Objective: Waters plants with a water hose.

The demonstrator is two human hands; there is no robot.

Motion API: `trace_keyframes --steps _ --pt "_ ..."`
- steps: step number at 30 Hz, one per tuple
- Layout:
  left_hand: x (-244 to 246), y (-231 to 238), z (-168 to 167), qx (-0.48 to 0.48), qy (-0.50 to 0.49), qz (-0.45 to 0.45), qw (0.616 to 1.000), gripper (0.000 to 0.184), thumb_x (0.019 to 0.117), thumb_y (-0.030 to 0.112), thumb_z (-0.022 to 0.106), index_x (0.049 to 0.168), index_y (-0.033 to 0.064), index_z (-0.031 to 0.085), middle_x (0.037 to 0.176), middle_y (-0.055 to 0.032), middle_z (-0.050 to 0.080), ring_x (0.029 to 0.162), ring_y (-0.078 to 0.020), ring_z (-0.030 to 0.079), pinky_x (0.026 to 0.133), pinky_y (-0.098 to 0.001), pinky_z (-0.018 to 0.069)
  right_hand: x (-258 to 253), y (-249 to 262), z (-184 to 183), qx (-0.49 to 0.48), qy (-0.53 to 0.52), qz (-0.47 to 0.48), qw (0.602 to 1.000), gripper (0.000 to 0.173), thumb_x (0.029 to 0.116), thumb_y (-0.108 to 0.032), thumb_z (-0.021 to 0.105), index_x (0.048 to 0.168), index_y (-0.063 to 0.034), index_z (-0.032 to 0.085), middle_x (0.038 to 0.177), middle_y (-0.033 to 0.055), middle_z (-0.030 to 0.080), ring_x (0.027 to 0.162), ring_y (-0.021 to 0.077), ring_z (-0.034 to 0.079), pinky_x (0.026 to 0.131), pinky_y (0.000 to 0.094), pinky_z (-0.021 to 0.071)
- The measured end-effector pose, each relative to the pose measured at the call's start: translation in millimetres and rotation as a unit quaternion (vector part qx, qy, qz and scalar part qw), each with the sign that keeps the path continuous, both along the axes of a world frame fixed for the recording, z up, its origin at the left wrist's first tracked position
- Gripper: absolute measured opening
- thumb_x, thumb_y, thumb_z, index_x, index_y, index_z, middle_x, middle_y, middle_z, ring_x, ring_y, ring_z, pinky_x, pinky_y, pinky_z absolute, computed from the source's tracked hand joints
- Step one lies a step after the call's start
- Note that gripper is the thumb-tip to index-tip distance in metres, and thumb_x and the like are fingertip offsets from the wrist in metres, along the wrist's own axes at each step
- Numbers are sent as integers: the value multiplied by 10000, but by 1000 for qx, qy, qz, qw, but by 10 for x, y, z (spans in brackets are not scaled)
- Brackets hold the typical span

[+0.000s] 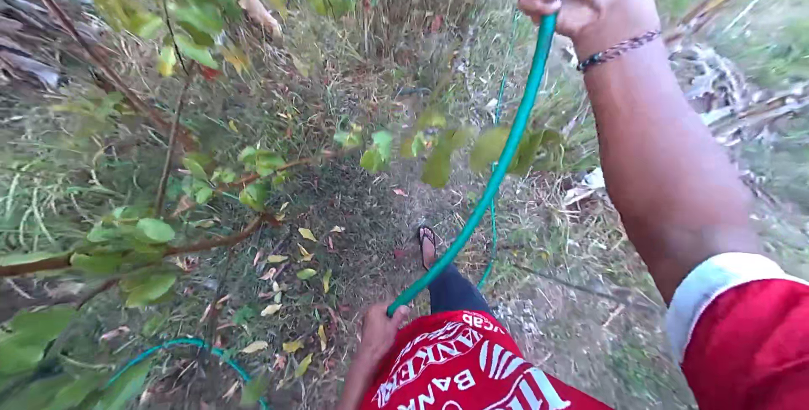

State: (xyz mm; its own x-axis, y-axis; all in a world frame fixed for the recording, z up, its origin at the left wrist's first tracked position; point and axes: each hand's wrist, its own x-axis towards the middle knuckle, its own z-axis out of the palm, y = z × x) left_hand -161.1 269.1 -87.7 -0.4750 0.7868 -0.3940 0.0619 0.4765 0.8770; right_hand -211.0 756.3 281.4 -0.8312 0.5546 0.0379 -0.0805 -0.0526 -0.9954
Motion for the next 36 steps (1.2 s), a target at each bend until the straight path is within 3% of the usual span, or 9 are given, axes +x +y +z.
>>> trace_keyframes --steps 4,11,19,21,22,24,26,27,36 --pt "-88 934 210 -21 -21 -64 998 438 982 474 576 863 80 725 662 -16 614 601 -143 588 610 -405 517 -394 792 37 110 -80 65 989 296 1076 -233 458 1350 -204 567 740 -18 578 419 52 433 364 183 382" --pt "-261 2473 182 -53 -15 -58 997 495 997 507 565 867 58 726 682 -58 637 639 -186 621 649 -449 537 -1010 2080 -250 158 -79 226 958 337 1041 -193 404 1347 -151 541 679 -6 526 413 70 427 365 217 397" --pt "-390 3290 198 -51 22 21 998 504 982 518 575 836 57 720 660 -41 629 621 -151 610 636 -417 528 -1737 2860 -225 107 -48 317 941 353 1031 -175 402 1364 -148 515 677 0 515 422 75 431 373 213 392" --pt "-369 3559 356 -47 18 46 998 433 982 432 621 914 21 735 765 -86 683 719 -173 648 722 -428 542 -1866 2982 -147 104 -45 338 934 344 1044 -182 412 1371 -144 509 682 3 514 423 76 429 377 213 394" --pt "-368 3690 498 -75 2 55 996 372 994 365 639 1047 13 749 928 -118 737 877 -192 695 871 -432 563 -1920 3042 -112 106 -48 344 932 340 1050 -184 418 1373 -143 513 686 4 513 420 74 422 373 210 393" --pt "-455 4039 805 -162 -51 50 984 318 1043 251 592 1173 -17 703 1102 -158 713 1043 -229 659 1004 -440 491 -2046 3163 -26 125 -55 354 925 317 1064 -178 432 1362 -137 533 704 11 522 428 72 431 373 203 394" --pt "-668 4403 510 -105 -7 11 994 457 1024 419 555 903 9 717 775 -114 675 732 -226 655 716 -475 540 -2200 3275 76 148 -62 363 918 312 1067 -170 443 1360 -137 543 724 21 538 439 74 447 379 200 403" --pt "-764 4550 401 -85 -2 1 996 518 1023 489 523 847 35 701 704 -82 637 671 -215 629 668 -473 532 -2288 3324 131 157 -60 371 913 307 1068 -160 437 1354 -134 546 732 25 538 446 78 451 385 202 407" --pt "-1412 5520 85 -57 22 167 984 488 989 503 565 815 73 717 678 -48 640 643 -179 627 639 -443 529 -3342 3746 215 200 -67 431 877 280 1092 -169 451 1347 -140 561 798 52 593 443 78 463 380 196 410"
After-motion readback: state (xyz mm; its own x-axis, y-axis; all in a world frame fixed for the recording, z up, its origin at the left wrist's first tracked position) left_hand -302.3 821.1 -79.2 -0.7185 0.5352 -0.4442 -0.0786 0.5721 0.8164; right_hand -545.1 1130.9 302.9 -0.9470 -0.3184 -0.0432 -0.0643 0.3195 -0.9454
